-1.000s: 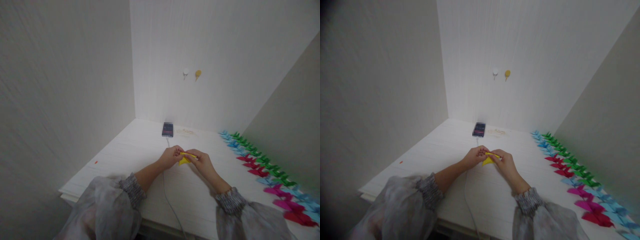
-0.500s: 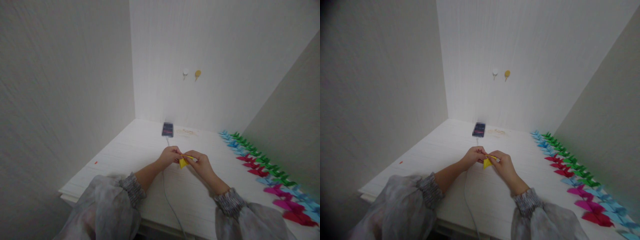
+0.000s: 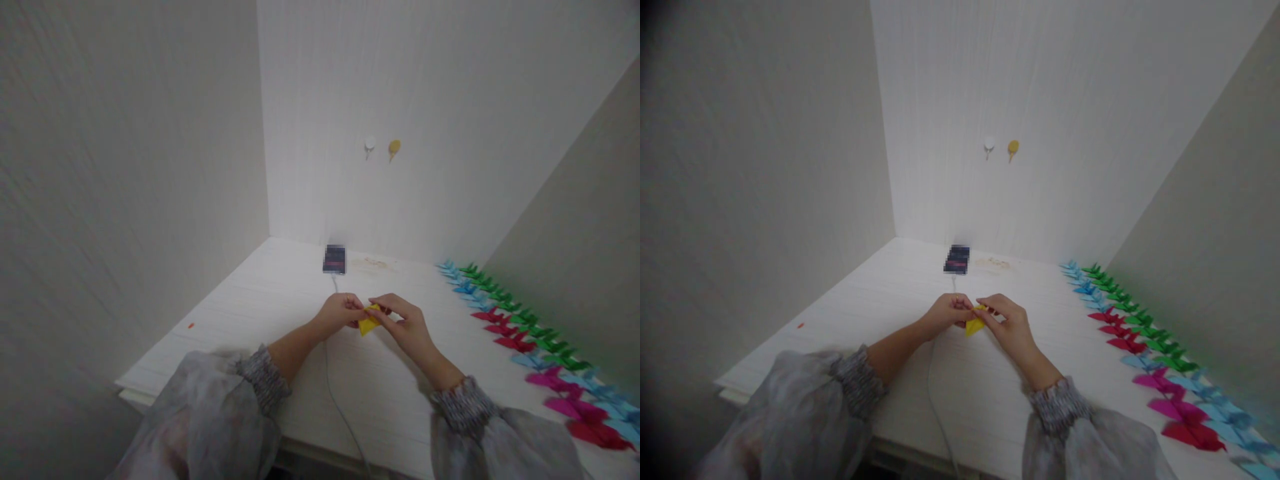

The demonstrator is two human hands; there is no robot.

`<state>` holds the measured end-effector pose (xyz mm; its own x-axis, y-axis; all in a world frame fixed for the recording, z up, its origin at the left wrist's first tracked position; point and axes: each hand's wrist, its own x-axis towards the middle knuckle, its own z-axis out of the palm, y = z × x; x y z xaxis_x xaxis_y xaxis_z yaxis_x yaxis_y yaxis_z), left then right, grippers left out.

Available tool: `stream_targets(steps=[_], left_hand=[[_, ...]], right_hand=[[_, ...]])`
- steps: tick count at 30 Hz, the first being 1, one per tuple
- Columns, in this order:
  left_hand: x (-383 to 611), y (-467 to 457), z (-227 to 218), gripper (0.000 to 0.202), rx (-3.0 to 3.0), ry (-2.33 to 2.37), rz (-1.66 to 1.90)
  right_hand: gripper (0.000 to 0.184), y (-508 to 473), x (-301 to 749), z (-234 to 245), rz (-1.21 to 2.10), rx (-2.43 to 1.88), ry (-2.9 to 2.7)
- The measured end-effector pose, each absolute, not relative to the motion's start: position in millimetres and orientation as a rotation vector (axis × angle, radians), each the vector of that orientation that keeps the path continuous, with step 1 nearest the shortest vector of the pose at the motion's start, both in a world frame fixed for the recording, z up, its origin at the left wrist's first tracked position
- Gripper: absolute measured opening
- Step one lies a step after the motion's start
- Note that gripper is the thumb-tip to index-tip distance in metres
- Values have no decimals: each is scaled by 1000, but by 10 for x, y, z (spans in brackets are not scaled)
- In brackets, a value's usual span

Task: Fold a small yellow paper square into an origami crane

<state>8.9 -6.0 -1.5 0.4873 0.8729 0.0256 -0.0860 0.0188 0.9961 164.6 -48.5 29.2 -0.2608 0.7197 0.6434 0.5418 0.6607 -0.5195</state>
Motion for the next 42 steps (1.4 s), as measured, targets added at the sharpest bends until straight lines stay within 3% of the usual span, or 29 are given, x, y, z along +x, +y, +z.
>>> stream_targets(steps=[10, 29, 42], left_hand=[[94, -53, -21, 31, 1435, 785, 848], [108, -30, -56, 25, 1496, 841, 871], [97, -51, -46, 35, 1519, 827, 888]], right_hand=[[10, -480, 1635, 311, 282, -942, -1947], [13, -533, 1588, 282, 83, -980, -1899], [15, -451, 1573, 206, 201, -1030, -1952]])
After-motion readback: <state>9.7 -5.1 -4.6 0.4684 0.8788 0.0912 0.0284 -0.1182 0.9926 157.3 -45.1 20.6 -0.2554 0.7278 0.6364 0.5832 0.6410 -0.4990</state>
